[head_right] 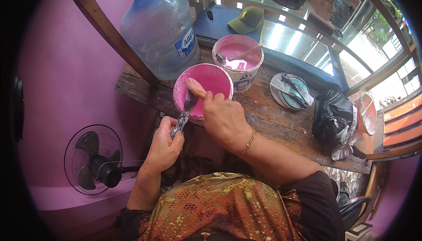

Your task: The person mixes pink paint inside two buckets using a palette knife and a brush. They also squeeze a plastic bag containing more pink pigment or paint into the buckets to mix it in.

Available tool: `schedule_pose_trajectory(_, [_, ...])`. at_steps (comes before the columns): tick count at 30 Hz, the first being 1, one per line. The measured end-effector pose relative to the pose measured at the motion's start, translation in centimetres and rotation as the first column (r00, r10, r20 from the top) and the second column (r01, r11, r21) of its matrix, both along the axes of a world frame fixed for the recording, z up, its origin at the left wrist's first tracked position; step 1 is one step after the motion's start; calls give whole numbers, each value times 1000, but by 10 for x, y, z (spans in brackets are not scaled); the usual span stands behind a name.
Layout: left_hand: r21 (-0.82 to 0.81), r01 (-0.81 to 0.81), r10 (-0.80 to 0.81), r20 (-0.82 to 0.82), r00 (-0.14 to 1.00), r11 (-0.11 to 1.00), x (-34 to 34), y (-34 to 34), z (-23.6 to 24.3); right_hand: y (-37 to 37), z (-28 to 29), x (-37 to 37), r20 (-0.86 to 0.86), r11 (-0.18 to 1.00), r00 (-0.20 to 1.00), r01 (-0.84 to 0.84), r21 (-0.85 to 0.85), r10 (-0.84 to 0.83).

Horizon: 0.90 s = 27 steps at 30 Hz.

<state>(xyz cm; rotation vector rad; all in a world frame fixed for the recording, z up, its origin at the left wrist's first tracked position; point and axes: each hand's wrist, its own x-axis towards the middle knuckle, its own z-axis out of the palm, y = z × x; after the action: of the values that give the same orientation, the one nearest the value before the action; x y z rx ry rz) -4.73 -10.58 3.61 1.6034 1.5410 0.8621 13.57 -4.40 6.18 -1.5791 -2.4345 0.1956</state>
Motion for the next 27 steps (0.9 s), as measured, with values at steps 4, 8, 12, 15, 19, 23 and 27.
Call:
schedule_pose_trajectory(4, [-47,-12,12,7,1000,999,-3,-3,17,29,-2,9,-17,999,999,50,-3,-50])
schedule_pose_trajectory(8, [-22,-57,49,-274,960,998,-7,-5,32,44,4,33,-111,976,991,52,-211,-77])
schedule_pose_trajectory(12, [168,-68,159,-615,773,983,-8,-6,38,28,8,40,-103,988,988,100,-118,-112])
schedule_pose_trajectory(15, [236,-59,211,-697,685,970,-3,-4,40,7,17,44,-165,995,982,96,4,-94])
schedule_pose_trajectory(19, [284,-32,233,-711,664,958,-1,-2,35,-26,28,37,-68,999,998,-4,39,7])
schedule_pose_trajectory(23, [344,5,240,-664,708,939,5,0,34,-39,26,28,-73,995,992,-101,-15,100])
schedule_pose_trajectory(27, [401,71,215,-622,753,913,2,2,32,-28,17,21,-69,995,994,-84,-58,80])
